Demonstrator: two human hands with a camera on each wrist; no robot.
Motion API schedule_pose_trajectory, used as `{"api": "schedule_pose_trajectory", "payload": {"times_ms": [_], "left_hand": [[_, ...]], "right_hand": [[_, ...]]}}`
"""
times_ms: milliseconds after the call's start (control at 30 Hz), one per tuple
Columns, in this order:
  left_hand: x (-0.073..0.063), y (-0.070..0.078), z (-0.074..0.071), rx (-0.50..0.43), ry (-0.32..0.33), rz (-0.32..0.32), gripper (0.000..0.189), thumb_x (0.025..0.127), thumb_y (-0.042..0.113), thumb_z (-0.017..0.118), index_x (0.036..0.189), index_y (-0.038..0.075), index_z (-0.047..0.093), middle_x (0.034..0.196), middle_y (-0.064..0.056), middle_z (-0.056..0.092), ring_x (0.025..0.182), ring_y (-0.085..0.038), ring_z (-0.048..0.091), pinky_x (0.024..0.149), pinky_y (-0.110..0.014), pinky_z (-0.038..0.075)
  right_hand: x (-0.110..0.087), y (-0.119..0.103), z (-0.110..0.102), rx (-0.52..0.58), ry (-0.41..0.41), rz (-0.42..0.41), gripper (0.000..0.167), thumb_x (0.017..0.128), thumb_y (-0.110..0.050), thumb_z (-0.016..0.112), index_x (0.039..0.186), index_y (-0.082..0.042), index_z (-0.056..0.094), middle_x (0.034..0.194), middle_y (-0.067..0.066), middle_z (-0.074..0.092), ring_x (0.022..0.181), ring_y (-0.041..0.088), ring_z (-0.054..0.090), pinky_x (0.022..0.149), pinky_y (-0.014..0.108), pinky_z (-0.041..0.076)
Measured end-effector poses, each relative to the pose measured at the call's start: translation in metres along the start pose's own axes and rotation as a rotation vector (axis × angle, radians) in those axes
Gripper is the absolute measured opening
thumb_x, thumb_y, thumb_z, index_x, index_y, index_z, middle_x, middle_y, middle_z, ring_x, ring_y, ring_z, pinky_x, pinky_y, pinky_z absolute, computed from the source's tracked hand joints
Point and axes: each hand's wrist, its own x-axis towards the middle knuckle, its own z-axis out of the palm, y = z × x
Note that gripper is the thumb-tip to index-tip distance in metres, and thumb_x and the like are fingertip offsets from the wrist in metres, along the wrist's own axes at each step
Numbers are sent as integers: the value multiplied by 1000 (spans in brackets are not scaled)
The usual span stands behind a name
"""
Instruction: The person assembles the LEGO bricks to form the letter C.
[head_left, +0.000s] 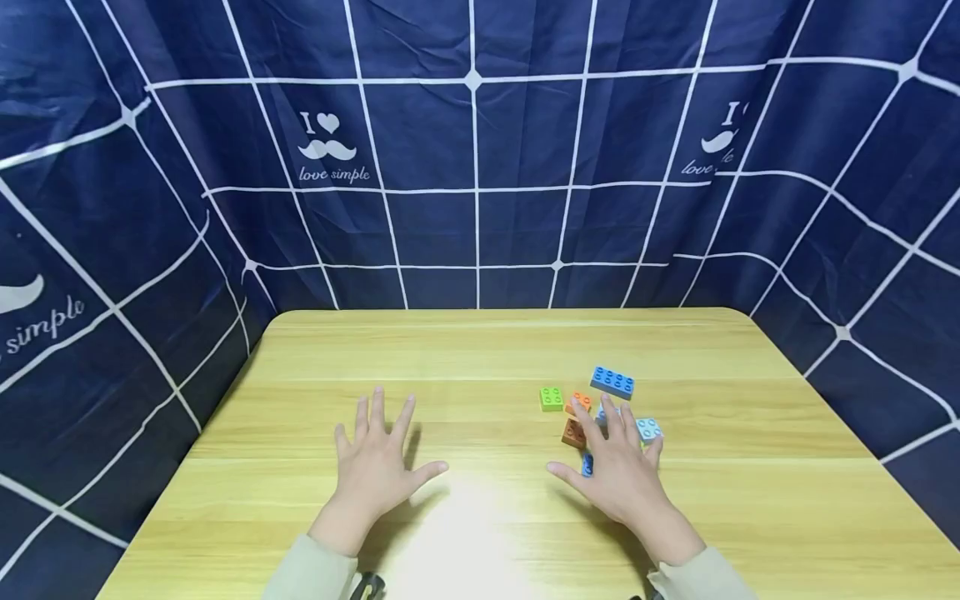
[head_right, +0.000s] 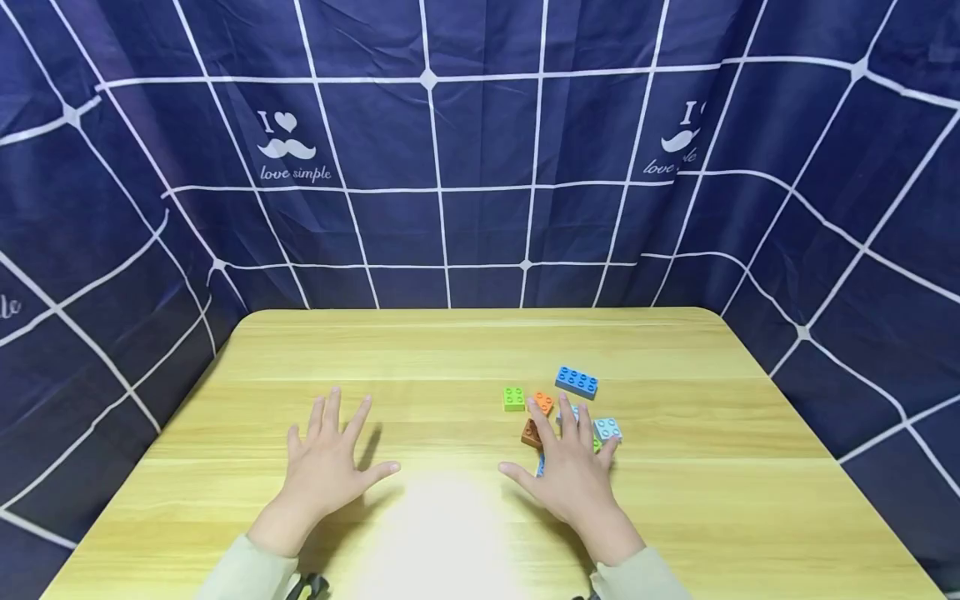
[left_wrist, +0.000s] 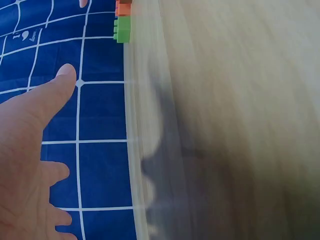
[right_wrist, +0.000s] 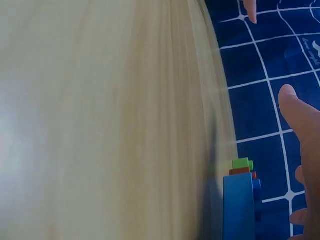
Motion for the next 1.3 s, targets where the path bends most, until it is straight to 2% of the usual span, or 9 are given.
{"api": "schedule_pose_trajectory", "payload": {"times_ms": [167, 433, 567, 733, 933, 1133, 1300], "left_hand": [[5, 4, 0, -27, 32, 38, 99, 72, 75, 59, 149, 18, 33, 152, -26, 17, 137, -47, 17, 99, -74, 16], [15, 17, 7, -82, 30, 115, 102, 70, 75, 61, 148, 15, 34, 152, -22, 21, 137, -44, 21, 103, -67, 21], [19, 26, 11, -127, 27, 151, 104, 68, 73, 65, 148, 14, 35, 151, -21, 24, 136, -43, 24, 104, -64, 22], [25, 37, 16, -185, 10, 189, 106, 66, 72, 68, 148, 14, 34, 151, -19, 27, 134, -41, 29, 105, -61, 24], [30, 54, 21, -267, -9, 257, 104, 66, 67, 72, 145, 11, 37, 146, -17, 37, 129, -41, 37, 102, -61, 30], [34, 73, 28, -338, -25, 318, 99, 65, 61, 77, 142, 10, 42, 140, -12, 46, 127, -32, 43, 102, -54, 34], [38, 87, 35, -399, -64, 319, 96, 63, 58, 80, 139, 10, 47, 136, -9, 51, 125, -29, 46, 102, -50, 37]], "right_hand": [[-1, 5, -2, 8, 7, -16, 94, 74, -73, 61, 148, -25, 32, 152, 21, 20, 136, 50, 14, 89, 83, 8], [-4, 14, -9, 4, 24, -41, 95, 72, -67, 67, 147, -20, 33, 149, 22, 25, 131, 50, 24, 92, 77, 16], [-6, 21, -11, 16, 31, -53, 94, 72, -67, 68, 147, -22, 33, 149, 23, 25, 128, 51, 27, 92, 74, 19], [-9, 30, -12, 27, 39, -69, 94, 72, -66, 69, 148, -24, 33, 148, 22, 28, 127, 50, 29, 91, 71, 21], [-13, 38, -13, 36, 43, -96, 92, 72, -67, 68, 145, -21, 38, 145, 22, 33, 125, 49, 33, 92, 70, 24], [-19, 45, -17, 57, 59, -123, 86, 72, -65, 70, 140, -18, 44, 138, 22, 42, 121, 48, 39, 91, 69, 28], [-23, 52, -18, 79, 92, -156, 83, 71, -60, 74, 137, -16, 49, 128, 16, 51, 117, 41, 45, 91, 65, 33]]}}
